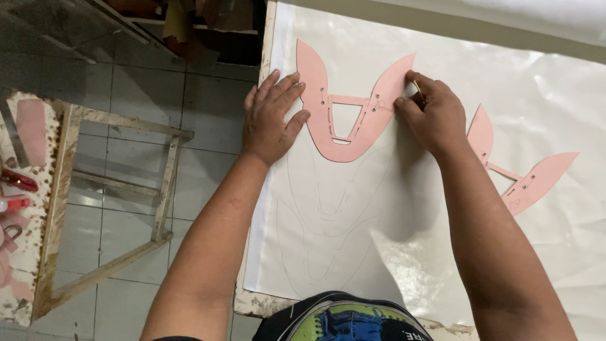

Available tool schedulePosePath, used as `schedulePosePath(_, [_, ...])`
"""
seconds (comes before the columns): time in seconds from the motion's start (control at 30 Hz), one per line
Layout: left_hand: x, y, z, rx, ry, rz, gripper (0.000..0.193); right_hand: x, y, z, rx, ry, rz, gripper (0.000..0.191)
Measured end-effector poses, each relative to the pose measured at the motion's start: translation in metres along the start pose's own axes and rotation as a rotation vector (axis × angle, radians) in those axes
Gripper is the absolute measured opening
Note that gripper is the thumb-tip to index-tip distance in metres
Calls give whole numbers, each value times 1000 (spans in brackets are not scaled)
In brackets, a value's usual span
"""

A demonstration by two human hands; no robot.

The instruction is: The person places pink shoe-pattern templates onto a large white sheet and uses a small pointed tool to trace the outlines and mark reference points. The person repeats this process for multiple pattern pieces, moving each template to a new position after tracing.

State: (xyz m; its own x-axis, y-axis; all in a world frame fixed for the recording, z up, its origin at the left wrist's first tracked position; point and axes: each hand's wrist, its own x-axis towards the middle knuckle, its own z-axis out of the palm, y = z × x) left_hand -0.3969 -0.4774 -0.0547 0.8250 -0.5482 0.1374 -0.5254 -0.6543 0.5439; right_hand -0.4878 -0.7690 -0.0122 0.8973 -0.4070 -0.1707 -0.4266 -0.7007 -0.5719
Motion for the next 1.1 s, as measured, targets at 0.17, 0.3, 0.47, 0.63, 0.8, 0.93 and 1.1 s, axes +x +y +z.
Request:
schedulePosePath(0.17, [-1,0,0,-27,-2,-16,47,0,-1,-4,34,-38,45,52])
schedulePosePath(0.3, [-1,0,0,-53,4,-12,47,-1,-2,-5,41,-38,23,52])
schedulePosePath(0.47, [0,-2,-1,-66,-7,-15,46,-3,-3,-5,54,-54,45,52])
schedulePosePath(0.63, [0,-2,-2,-87,-2,-13,45,-4,-2,-6,82,-51,31,53])
schedulePosePath(0.8, [0,-1,-3,-74,-1,-9,45,-3,-1,-6,56,-55,46,52])
schedulePosePath(0.93, [0,-1,-2,-67,-6,-16,46,-4,-1,-5,72,-50,45,52])
schedulePosePath(1.1, [0,-2,-1,-54,-8,-9,47,-5,-2,-5,55,-39,37,53])
